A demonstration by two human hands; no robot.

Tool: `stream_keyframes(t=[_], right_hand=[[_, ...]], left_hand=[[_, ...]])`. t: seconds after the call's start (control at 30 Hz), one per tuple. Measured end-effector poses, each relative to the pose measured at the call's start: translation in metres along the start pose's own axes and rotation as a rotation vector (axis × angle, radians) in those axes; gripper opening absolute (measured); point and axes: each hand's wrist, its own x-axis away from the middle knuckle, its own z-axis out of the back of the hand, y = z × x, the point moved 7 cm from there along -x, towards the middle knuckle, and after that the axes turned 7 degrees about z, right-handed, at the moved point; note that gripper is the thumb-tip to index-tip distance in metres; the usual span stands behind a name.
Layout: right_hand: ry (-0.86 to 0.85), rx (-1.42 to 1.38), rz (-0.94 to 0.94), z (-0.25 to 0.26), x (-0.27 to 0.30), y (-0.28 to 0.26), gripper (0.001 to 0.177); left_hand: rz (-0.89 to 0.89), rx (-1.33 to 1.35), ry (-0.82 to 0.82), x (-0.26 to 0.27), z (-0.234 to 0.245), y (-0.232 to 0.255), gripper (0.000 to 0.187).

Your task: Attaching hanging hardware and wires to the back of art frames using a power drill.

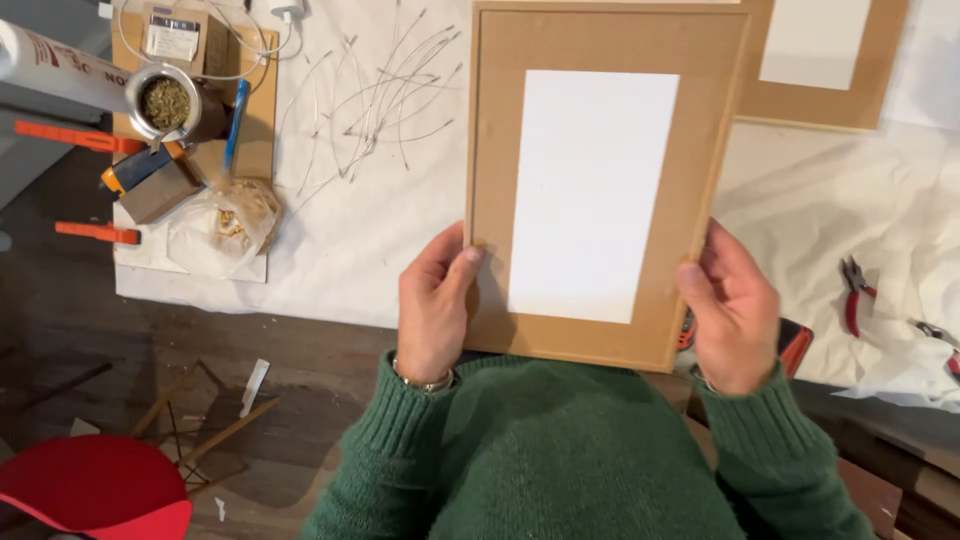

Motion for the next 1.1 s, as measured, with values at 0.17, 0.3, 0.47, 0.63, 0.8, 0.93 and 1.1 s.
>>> stream_keyframes(t=[0.17,0.3,0.47,0.63,0.8,0.93,1.1], right_hand=[[0.009,0.022,-0.055,-0.001,0.012,-0.003,0.057],[0.017,0.083,-0.081,-0.002,0.018,0.009,0.056],[0.020,0.098,-0.093,-0.010,0.024,0.014,0.057],[0.047,0.098,-0.101,-0.016,0.029,0.017,0.058],[0.068,0.046,-0.142,-0.021,0.034,0.025,0.057],[0.037,0.073,-0.061,-0.002,0.042,0.035,0.067],[-0.061,0.338,-0.007,0.004,0.013,-0.018,0.042]], left_hand=[[0.160,0.112,-0.007,0.004,0.004,-0.021,0.038],[0.121,0.167,-0.036,0.003,0.010,-0.027,0.038],[0.164,0.198,-0.031,0.004,0.020,-0.039,0.039],[0.181,0.193,-0.054,0.004,0.026,-0.043,0.039],[0.170,-0.046,-0.043,0.005,0.031,-0.016,0.049],[0.134,-0.289,-0.110,0.002,0.046,-0.015,0.059],[-0.294,-0.128,-0.505,0.002,0.048,0.064,0.041]])
